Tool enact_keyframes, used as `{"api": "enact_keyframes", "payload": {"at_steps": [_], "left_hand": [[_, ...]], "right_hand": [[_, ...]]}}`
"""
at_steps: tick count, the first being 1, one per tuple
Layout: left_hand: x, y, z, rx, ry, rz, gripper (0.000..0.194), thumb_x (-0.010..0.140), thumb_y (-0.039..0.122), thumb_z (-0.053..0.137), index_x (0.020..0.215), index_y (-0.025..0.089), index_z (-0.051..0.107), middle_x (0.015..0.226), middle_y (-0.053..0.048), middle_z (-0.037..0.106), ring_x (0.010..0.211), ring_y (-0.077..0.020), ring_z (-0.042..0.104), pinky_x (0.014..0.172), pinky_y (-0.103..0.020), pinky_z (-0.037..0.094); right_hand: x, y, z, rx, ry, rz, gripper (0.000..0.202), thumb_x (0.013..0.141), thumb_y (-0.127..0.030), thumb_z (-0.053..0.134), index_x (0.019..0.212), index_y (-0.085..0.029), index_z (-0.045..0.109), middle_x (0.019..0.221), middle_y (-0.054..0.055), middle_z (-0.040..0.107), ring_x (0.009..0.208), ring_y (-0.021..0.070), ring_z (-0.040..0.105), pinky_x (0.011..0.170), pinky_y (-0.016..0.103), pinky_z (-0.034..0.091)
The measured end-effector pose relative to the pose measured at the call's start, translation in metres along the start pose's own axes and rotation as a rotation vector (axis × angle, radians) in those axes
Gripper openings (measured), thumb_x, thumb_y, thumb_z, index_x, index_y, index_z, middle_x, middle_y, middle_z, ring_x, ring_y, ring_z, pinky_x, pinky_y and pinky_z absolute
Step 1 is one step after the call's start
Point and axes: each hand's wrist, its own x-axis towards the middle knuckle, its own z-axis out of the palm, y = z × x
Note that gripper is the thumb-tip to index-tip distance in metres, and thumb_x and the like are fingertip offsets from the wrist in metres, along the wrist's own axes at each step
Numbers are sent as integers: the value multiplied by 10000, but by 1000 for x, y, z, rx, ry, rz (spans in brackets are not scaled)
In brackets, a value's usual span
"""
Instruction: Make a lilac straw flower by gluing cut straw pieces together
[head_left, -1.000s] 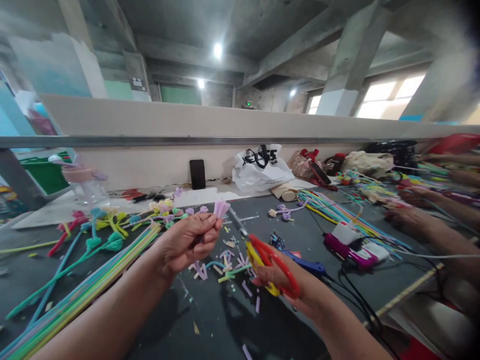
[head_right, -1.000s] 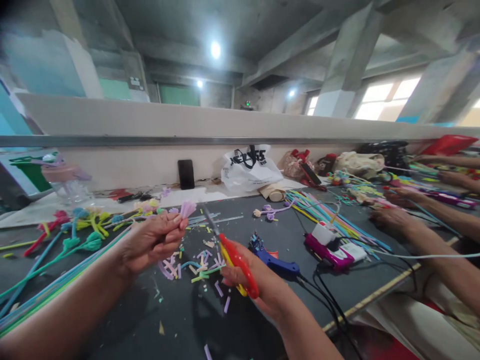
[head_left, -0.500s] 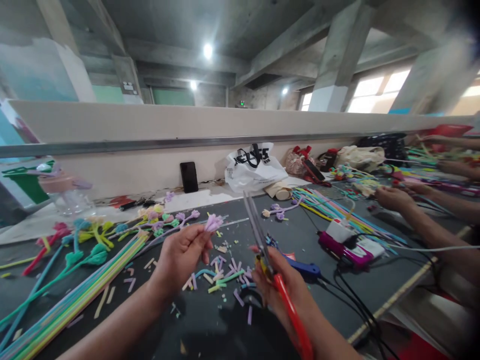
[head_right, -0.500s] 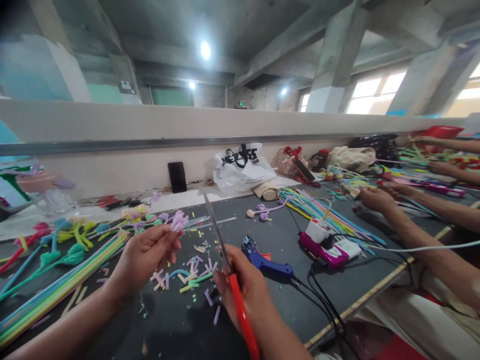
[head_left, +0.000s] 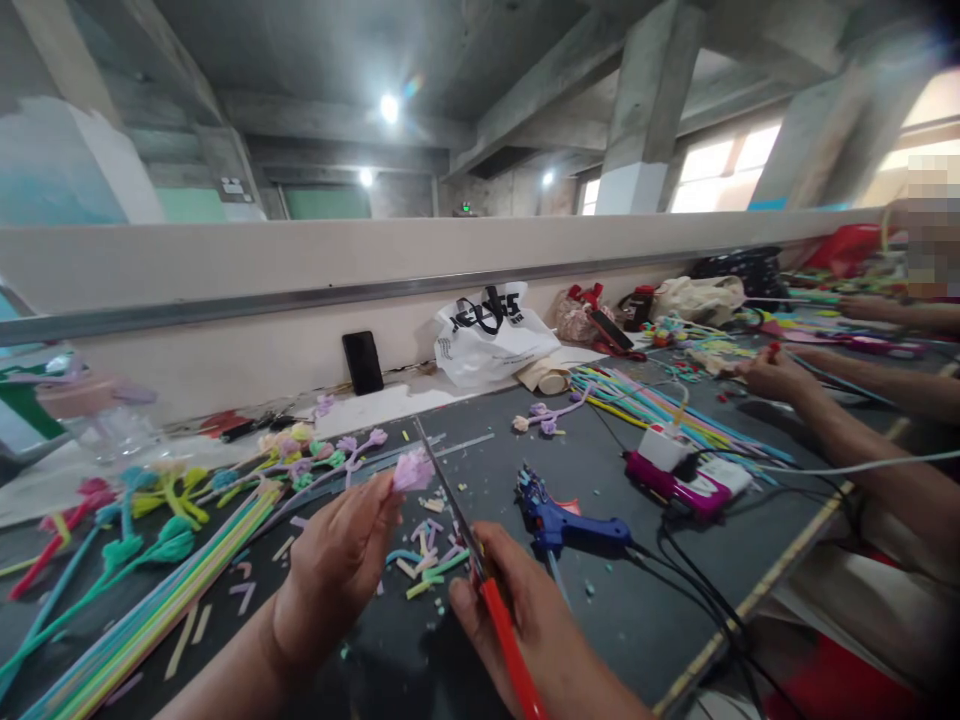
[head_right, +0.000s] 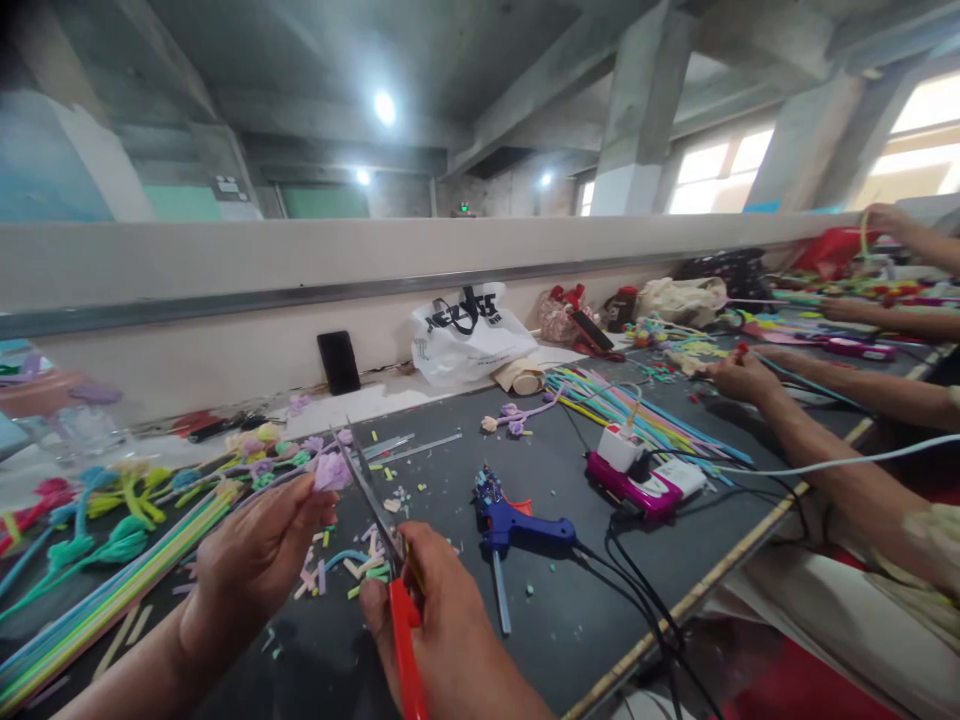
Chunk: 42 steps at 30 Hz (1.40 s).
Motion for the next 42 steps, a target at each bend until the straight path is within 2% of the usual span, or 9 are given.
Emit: {"api": "enact_keyframes", "payload": {"at_steps": [3,8,17,23,29,32,37,42], "left_hand": [[-3,-1,2,62,20,64,144,822,140,521,952,103,568,716,-61,691,680,-138,650,705,-206,498],[-6,-3,4,88,52,85,154,818,144,529,966,111,558,749,-69,696,713,-149,659,712,-210,504],[-3,-4,3,80,-72,85,153,831,134,488,974,115,539,787,-76,684,761,-160,655,742,-213,495],[-4,-1,3,87,-42,142,168,823,111,486,987,115,524,764,-66,678,737,-161,652,725,-221,491],[-4,-2,5,93,-37,198,216,832,119,443,1041,114,498,808,-78,688,732,-175,657,704,-244,500],[-4,-3,4,87,-38,200,226,824,109,444,1043,121,497,832,-78,688,752,-173,659,719,-236,502],[-3,-3,3,86,-36,208,206,832,125,431,1023,137,507,807,-75,691,734,-176,660,709,-244,510],[-5,-4,5,20,-50,201,196,835,129,434,1014,126,514,806,-88,689,746,-174,655,702,-240,505]], "right_hand": [[-1,4,2,-30,23,10,164,800,-328,494,899,-199,500,724,-12,476,623,110,460,561,204,399],[-1,6,3,-95,41,5,173,787,-333,503,899,-200,498,727,-16,467,620,109,445,560,208,381],[-2,3,-2,-140,30,65,185,766,-298,519,922,-203,489,751,-5,491,641,121,470,576,221,383],[-2,5,0,-121,29,65,183,766,-280,517,928,-203,481,767,-3,511,650,120,484,577,216,374],[1,1,0,-160,51,57,95,752,-270,530,789,-198,480,708,-9,489,621,118,450,551,208,359],[0,0,0,-132,69,62,96,758,-275,534,784,-199,481,698,-17,483,602,108,430,534,198,347],[-4,3,-3,-77,26,87,133,754,-298,551,753,-205,456,603,-54,413,502,79,370,465,184,294],[-6,5,-5,-94,39,39,128,748,-297,557,741,-207,466,572,-56,428,475,73,378,432,175,283]]}}
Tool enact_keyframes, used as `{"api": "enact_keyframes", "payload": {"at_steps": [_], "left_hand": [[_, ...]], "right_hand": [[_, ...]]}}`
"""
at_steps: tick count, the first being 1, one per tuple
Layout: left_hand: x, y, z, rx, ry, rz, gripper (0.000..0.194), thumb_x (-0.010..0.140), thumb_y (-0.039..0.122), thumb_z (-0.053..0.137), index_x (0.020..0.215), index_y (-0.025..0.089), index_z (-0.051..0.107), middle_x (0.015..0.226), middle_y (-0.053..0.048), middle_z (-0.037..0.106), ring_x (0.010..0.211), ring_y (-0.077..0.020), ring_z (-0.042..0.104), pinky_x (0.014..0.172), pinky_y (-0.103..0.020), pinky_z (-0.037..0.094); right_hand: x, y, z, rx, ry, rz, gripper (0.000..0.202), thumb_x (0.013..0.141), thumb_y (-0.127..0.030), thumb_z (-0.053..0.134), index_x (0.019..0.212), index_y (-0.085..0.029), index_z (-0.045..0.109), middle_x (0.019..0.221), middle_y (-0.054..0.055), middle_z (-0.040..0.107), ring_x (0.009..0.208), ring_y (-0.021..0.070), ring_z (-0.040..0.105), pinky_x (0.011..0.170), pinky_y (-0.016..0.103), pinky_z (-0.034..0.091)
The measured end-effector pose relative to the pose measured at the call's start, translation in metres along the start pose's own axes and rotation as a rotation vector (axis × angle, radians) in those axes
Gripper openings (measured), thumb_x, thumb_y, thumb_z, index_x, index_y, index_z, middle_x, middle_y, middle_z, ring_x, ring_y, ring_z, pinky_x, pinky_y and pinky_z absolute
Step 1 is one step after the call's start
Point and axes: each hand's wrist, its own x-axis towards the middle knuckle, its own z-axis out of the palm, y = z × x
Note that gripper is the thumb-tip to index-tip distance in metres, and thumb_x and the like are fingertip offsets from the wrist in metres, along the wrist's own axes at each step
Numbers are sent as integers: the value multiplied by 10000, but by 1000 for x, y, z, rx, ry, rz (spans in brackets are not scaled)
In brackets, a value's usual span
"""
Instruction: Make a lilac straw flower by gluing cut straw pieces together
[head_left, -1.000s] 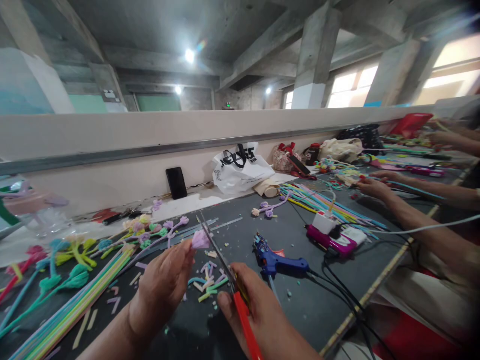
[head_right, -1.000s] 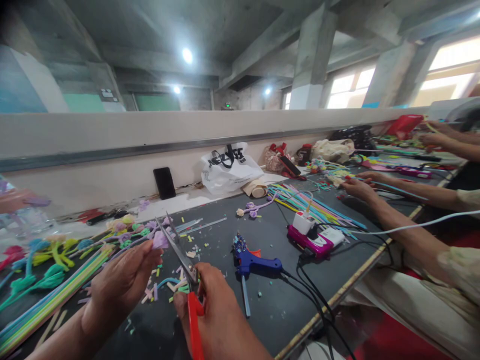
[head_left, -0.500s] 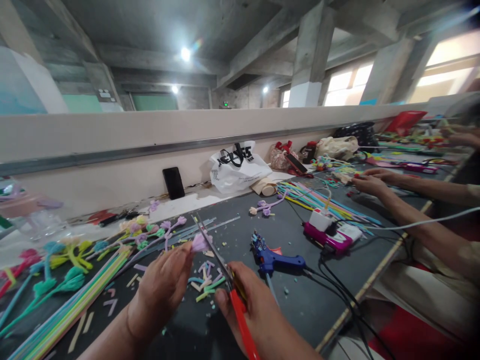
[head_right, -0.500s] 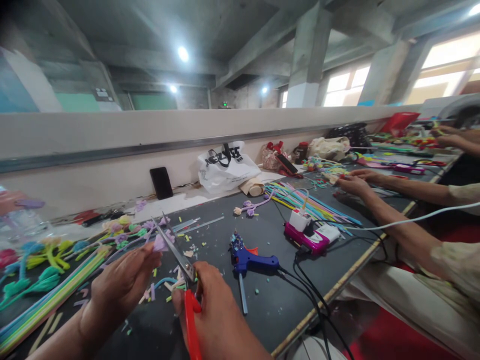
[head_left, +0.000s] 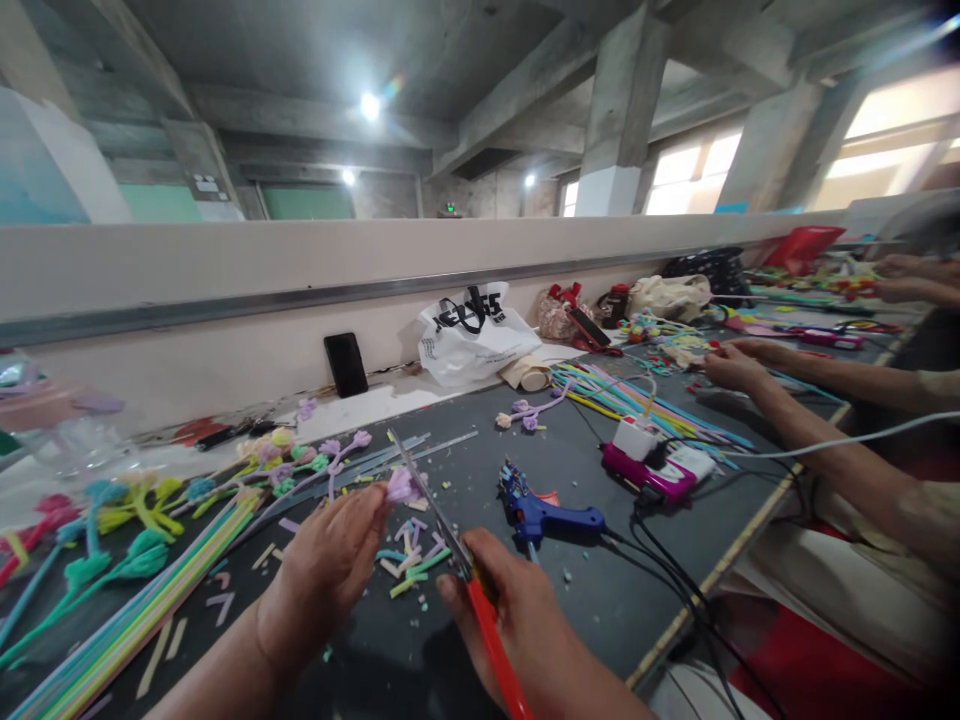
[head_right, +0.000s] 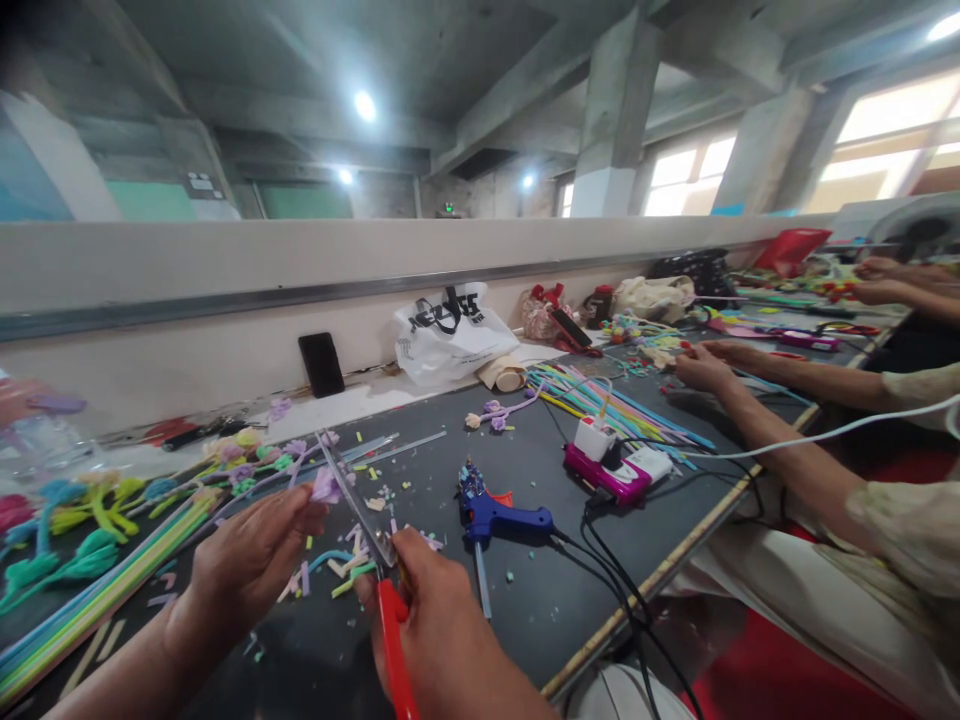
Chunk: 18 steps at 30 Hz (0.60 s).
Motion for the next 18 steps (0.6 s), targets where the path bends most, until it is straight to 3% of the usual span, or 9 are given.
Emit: {"api": "enact_keyframes", "payload": {"at_steps": [3,6,10,13,15,18], "left_hand": [[1,0,0,-107,-45,-81,179,830,138,452,987,135,538,745,-58,679,710,-160,645,689,-234,494],[7,0,-4,-307,-167,-278,124,831,169,455,816,171,578,611,-3,628,594,-127,604,616,-217,469],[18,-3,-7,-777,-505,-738,319,853,317,429,600,162,546,504,8,561,462,-87,504,455,-183,380],[17,-9,-4,-1202,-578,-1050,313,800,428,491,663,153,554,436,45,491,316,-48,374,337,-163,235],[12,-14,-2,-1409,-584,-1116,307,748,450,553,686,150,556,445,49,490,285,-38,343,315,-160,203],[7,-21,-4,-1559,-631,-1087,308,716,438,595,662,136,568,423,39,482,267,-30,317,297,-157,166]], "right_hand": [[0,-2,-2,-19,-7,-11,134,768,-300,521,704,-208,448,560,-54,419,476,75,381,440,176,294],[1,-5,-6,-17,-37,-27,114,794,-318,475,758,-210,473,608,-44,446,517,82,408,484,178,332],[4,-4,-14,53,-78,-38,140,814,-331,453,870,-204,474,682,-29,467,598,95,444,544,177,383],[3,1,-16,50,-80,-37,135,802,-310,467,878,-200,476,699,-26,470,610,95,449,555,178,394],[1,4,-16,16,-97,-27,143,788,-292,485,898,-202,488,713,-20,493,613,100,463,560,185,402],[-2,8,-17,-55,-112,-13,219,772,-284,509,977,-207,501,804,10,552,663,121,507,614,217,431]]}}
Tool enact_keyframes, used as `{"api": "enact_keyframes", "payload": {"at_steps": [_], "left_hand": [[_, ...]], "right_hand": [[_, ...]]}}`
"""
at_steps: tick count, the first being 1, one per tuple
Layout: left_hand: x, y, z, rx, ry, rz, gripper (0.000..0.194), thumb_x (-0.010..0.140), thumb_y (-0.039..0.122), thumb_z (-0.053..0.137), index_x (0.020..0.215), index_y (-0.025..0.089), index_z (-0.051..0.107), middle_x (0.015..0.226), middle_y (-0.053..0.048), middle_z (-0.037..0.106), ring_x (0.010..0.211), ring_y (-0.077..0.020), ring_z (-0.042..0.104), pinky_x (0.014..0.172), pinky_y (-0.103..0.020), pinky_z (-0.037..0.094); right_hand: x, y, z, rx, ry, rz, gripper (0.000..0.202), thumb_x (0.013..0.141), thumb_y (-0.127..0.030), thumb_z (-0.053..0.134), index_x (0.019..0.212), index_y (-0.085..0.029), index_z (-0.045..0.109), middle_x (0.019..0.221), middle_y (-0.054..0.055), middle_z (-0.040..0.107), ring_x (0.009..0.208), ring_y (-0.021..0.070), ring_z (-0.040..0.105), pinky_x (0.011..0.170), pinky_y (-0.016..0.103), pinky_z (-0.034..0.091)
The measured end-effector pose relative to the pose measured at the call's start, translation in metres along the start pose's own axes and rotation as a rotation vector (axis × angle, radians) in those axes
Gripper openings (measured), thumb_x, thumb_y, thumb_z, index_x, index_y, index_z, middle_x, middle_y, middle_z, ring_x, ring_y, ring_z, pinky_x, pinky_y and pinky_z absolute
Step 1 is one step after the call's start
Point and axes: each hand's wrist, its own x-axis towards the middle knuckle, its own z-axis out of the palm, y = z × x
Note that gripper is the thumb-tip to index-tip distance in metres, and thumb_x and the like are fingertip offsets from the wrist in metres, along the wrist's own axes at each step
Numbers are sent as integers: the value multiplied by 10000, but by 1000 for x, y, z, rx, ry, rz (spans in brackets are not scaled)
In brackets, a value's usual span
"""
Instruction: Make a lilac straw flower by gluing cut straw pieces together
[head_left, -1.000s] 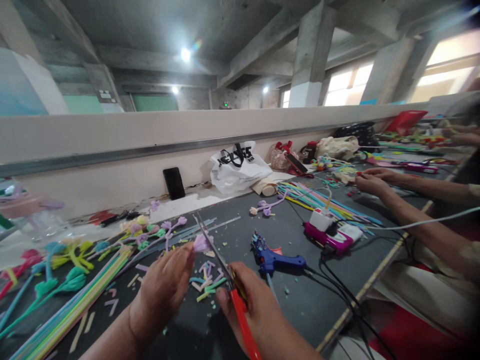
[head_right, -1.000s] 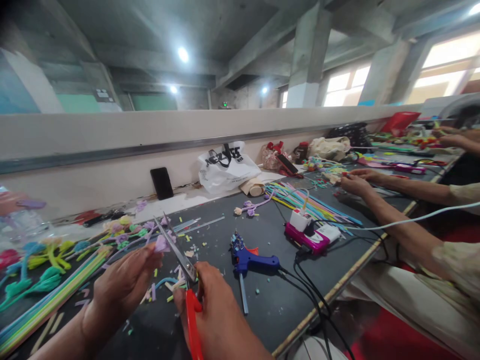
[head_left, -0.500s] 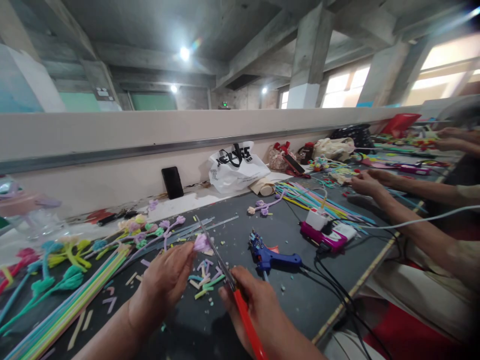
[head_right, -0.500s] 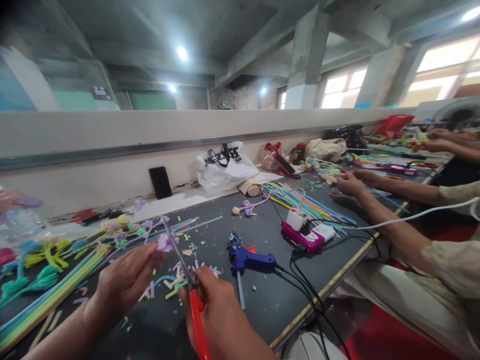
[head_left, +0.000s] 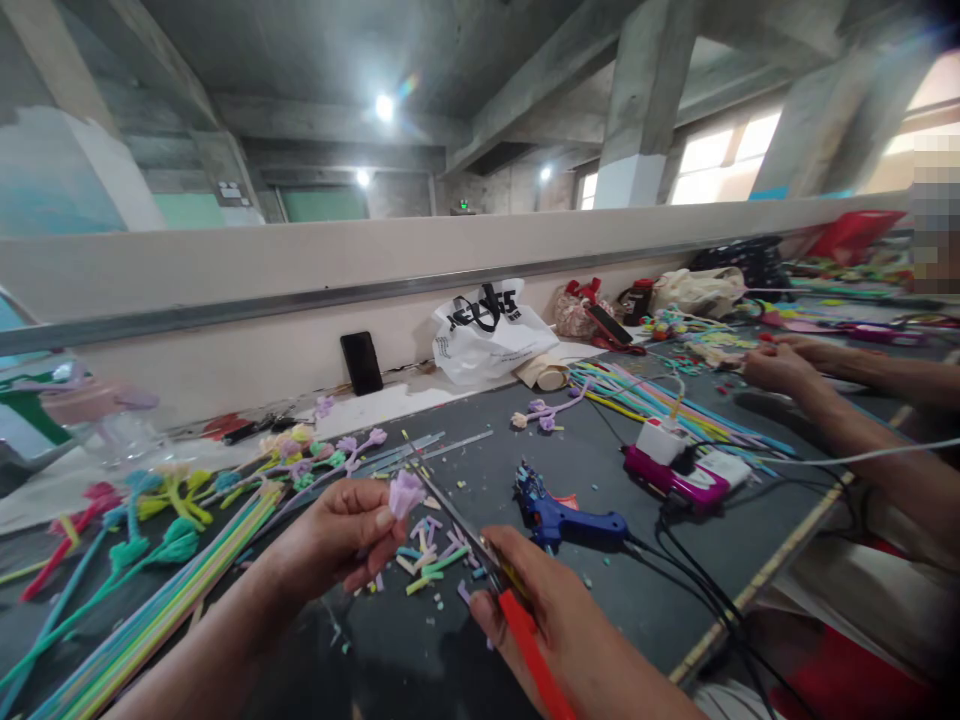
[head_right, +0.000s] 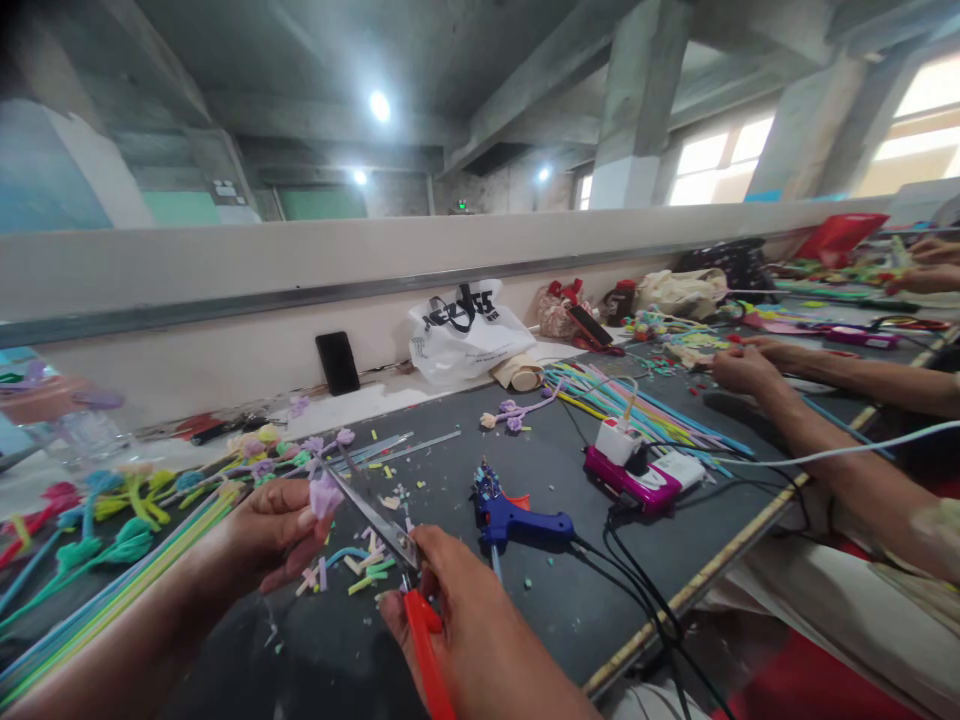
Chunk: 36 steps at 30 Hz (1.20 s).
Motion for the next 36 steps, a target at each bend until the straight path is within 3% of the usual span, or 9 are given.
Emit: {"api": "enact_keyframes", "payload": {"at_steps": [5,14,27,36], "left_hand": [[-7,7,-6,15,-110,-87,283,713,399,610,635,127,615,400,28,479,264,-27,308,290,-159,174],[-12,13,-9,119,-205,-161,293,700,411,620,650,124,639,415,22,485,293,-37,339,322,-171,201],[-9,8,-14,96,-287,-166,329,694,411,636,662,84,630,404,19,487,272,-31,340,278,-156,196],[-7,5,-15,64,-284,-155,312,705,393,631,655,85,641,399,20,490,264,-26,332,274,-155,194]], "right_hand": [[-4,-1,-3,-107,5,-16,357,763,-331,550,1104,-238,499,1006,60,578,817,176,554,713,276,456],[-6,1,-5,-188,4,-87,426,760,-341,589,1165,-266,480,1073,60,559,947,200,544,829,316,449],[-5,-14,-8,-229,-38,-66,340,757,-271,566,1090,-222,517,998,49,573,902,176,547,782,287,454],[-4,-9,-5,-287,-24,-68,302,751,-255,548,1047,-202,522,972,55,590,889,182,553,768,293,453]]}}
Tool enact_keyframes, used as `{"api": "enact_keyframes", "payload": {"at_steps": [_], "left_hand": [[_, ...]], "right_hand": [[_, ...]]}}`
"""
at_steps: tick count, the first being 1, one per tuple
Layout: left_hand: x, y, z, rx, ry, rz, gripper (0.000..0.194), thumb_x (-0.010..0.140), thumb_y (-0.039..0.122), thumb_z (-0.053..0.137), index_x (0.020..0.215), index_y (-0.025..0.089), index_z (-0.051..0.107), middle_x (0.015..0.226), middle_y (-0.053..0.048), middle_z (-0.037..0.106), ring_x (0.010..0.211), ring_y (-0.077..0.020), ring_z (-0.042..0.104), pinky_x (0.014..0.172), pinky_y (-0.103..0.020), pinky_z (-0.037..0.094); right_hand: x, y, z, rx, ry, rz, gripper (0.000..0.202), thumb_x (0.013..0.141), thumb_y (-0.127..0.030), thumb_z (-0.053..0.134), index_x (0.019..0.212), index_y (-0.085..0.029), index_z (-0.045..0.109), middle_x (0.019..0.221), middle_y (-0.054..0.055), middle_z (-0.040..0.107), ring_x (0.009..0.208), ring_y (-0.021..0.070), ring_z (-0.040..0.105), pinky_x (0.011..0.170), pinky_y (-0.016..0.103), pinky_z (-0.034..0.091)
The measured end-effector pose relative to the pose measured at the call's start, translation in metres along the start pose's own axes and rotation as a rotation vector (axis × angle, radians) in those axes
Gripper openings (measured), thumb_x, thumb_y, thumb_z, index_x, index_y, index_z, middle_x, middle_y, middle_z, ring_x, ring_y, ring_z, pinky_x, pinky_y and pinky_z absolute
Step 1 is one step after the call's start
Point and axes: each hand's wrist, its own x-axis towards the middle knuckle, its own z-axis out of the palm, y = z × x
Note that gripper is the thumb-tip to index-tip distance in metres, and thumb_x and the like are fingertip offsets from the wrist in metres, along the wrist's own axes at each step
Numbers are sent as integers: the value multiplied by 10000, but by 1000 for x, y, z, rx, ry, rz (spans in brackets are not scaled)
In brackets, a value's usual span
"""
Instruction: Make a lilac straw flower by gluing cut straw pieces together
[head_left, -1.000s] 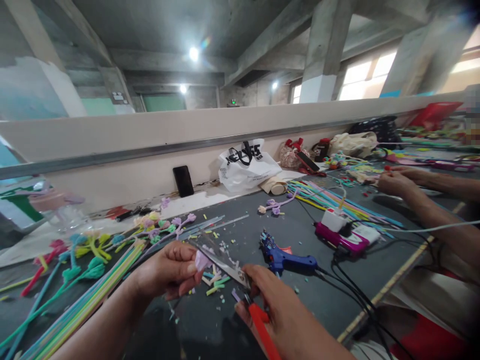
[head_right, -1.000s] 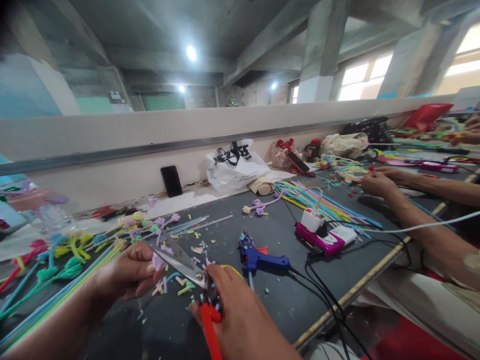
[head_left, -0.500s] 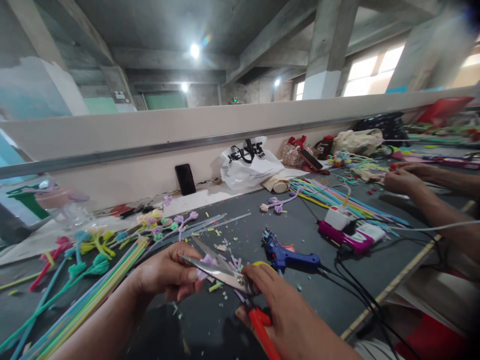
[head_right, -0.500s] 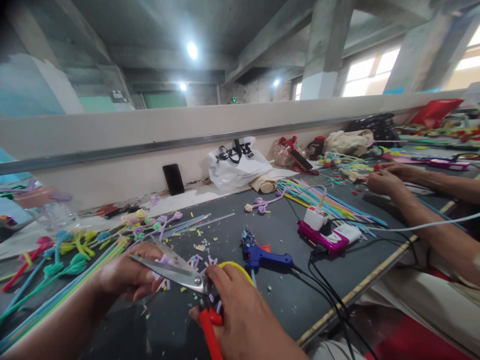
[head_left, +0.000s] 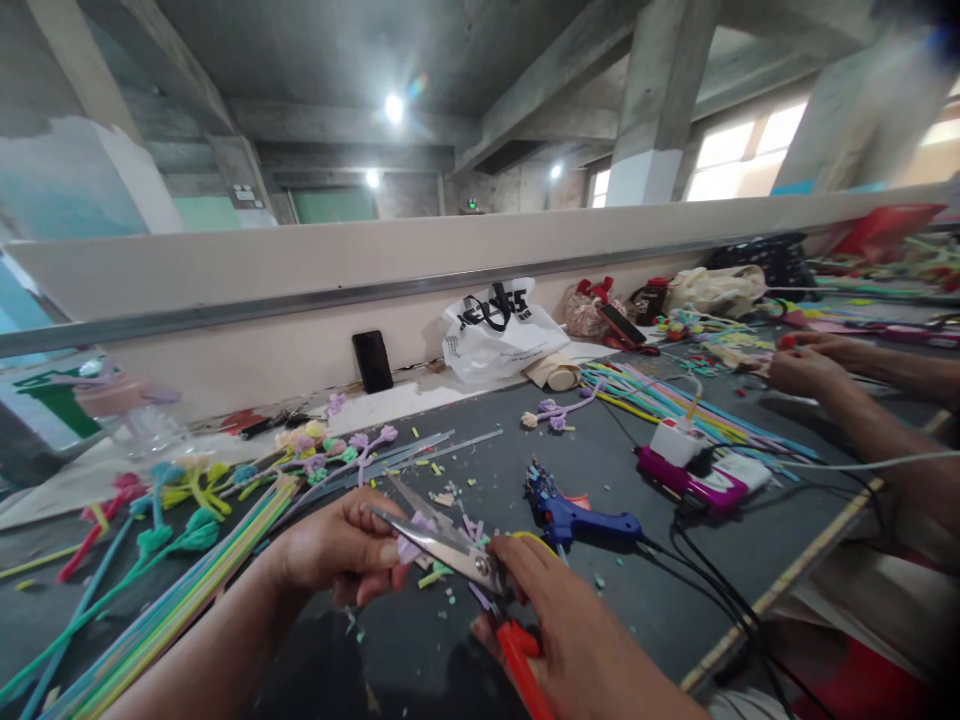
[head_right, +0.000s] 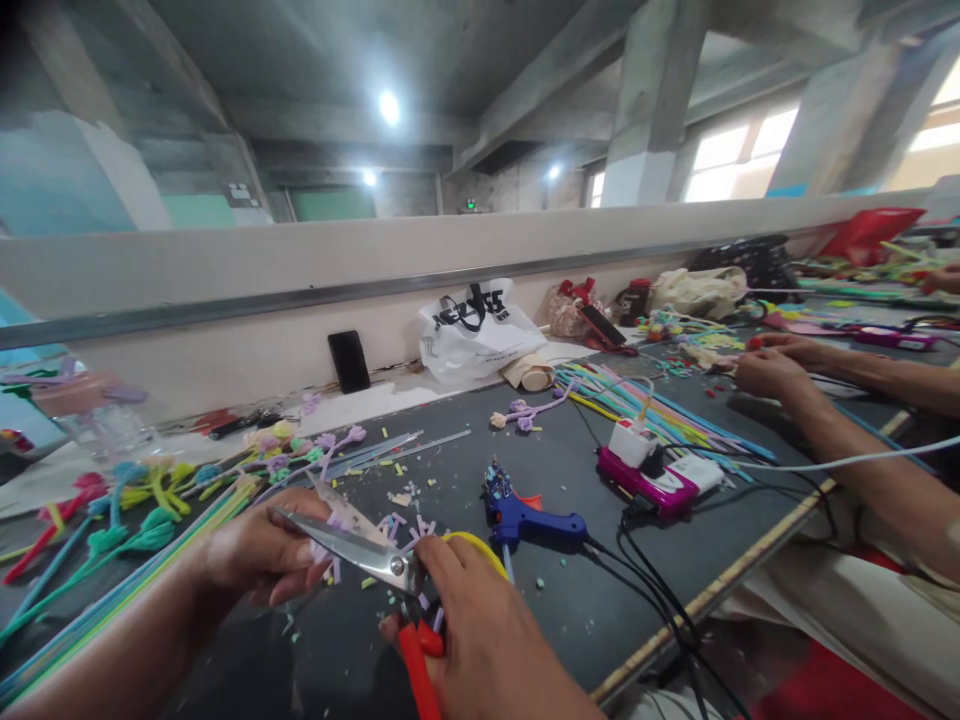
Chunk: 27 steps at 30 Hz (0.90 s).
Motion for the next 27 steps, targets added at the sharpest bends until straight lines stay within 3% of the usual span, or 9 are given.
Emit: {"api": "enact_keyframes", "payload": {"at_steps": [8,14,18,22,27], "left_hand": [[-1,-3,-2,-47,-13,0,333,681,419,650,639,88,656,389,15,498,250,-24,335,259,-148,186],[-2,-5,-4,-20,-13,-39,354,660,444,667,635,91,662,385,14,501,254,-23,337,260,-143,182],[-2,-3,-6,-3,-8,11,315,698,401,642,663,89,665,405,12,499,270,-27,335,276,-155,185],[-2,3,-6,-10,48,73,297,711,381,631,672,88,662,418,11,495,281,-32,337,287,-163,191],[5,5,2,30,201,116,293,712,397,628,681,106,623,438,21,509,293,-35,362,300,-154,218]], "right_hand": [[-4,4,8,-4,7,-46,240,747,-261,557,976,-196,524,883,43,626,763,157,573,675,244,438],[-5,9,11,-15,-7,-114,197,751,-159,479,940,-209,501,763,5,604,623,120,526,571,213,382],[-1,10,11,42,1,-71,164,781,-243,496,942,-215,498,794,7,588,651,119,524,576,209,381],[2,8,11,181,9,-27,219,792,-266,489,1003,-209,482,775,-1,561,620,101,503,557,188,389],[3,8,15,273,53,-22,187,788,-247,478,969,-201,484,721,-21,528,582,88,480,535,170,392]]}}
